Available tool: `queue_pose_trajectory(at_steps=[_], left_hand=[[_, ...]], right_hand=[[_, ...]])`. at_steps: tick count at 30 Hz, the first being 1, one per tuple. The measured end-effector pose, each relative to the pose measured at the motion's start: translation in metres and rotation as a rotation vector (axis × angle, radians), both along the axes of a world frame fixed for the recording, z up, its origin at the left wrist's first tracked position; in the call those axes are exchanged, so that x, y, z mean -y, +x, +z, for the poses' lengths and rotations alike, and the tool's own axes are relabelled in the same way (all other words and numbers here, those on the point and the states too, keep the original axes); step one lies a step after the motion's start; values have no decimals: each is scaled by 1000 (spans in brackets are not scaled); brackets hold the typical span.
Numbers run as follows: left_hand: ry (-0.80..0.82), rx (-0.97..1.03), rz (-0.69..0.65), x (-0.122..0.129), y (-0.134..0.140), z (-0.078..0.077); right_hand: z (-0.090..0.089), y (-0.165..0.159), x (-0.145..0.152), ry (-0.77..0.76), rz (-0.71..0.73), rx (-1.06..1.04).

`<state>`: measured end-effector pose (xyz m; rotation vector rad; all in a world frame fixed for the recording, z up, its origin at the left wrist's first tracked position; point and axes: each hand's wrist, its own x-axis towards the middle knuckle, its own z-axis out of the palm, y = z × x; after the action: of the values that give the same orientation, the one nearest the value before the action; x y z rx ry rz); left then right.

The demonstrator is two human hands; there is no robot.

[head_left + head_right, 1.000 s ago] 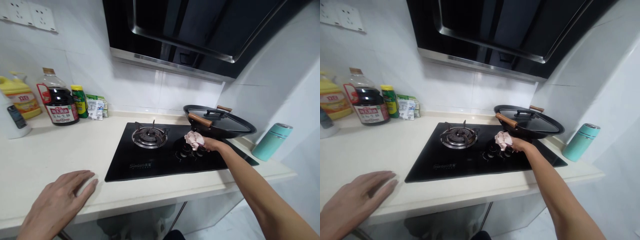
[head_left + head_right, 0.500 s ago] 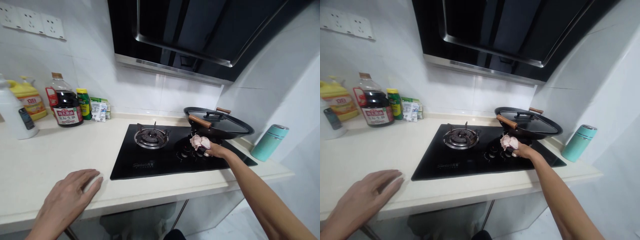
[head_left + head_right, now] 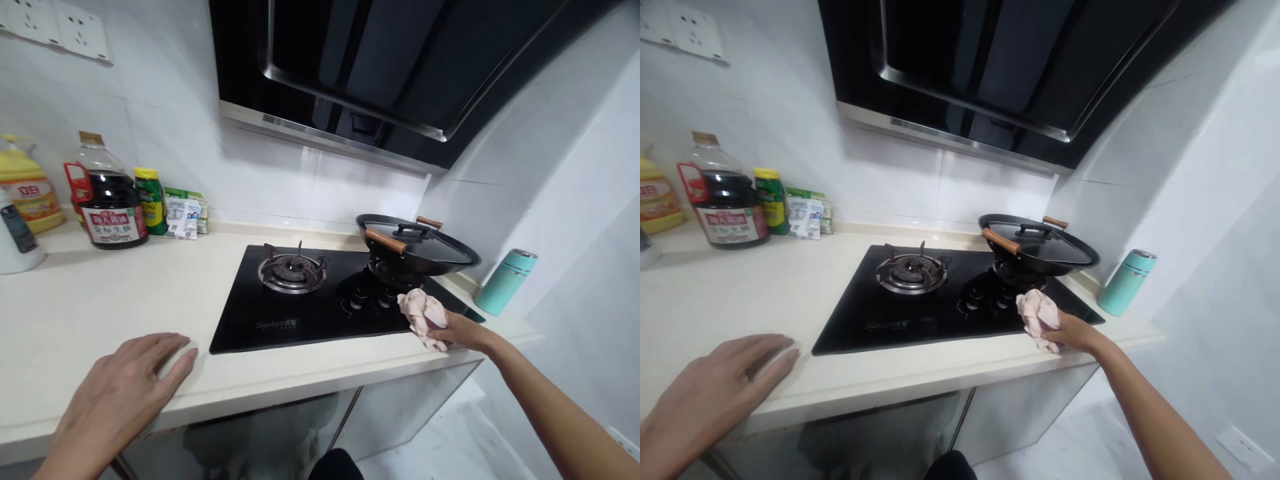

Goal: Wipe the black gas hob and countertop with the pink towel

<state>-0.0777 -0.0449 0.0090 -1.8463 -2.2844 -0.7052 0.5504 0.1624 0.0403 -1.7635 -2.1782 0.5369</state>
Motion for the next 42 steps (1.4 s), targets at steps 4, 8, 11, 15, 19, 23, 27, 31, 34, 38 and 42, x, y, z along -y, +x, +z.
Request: queue_pose_trajectory(at_steps=[4,8,11,15,19,23,27,31,34,38,42], left_hand=[[-22,-14,-1,-1,0,0],[-3,-31,-28,-1,-1,-2],[13,-65,-49,-1,-1,-3],[-20,-78,-38,1,4,3],[-56,-88,-23,5,12,14],[-60,-109,-40,9,19,22],[-70,-105,-34,12,23,26],[-60,-111,-38,14,23,27],[-42,-121,-47,12,18,24],[-8,-100,-59,7,8,16],[8,-84,-67,5,4,14]], right_hand=[[-2,15,22,-37,-45,142],[-6,4,30,191,-137,216],[-14,-15,25,319,-118,47],[-28,-40,22,354,-173,-122],[-28,-54,34,342,-385,-152],[-24,-79,55,306,-447,-139],[-29,-152,89,279,-337,-162],[-36,-245,126,299,-102,-246],[-39,-287,139,349,35,-394],[-41,-280,123,339,86,-653],[-42,-214,93,471,-126,-666]])
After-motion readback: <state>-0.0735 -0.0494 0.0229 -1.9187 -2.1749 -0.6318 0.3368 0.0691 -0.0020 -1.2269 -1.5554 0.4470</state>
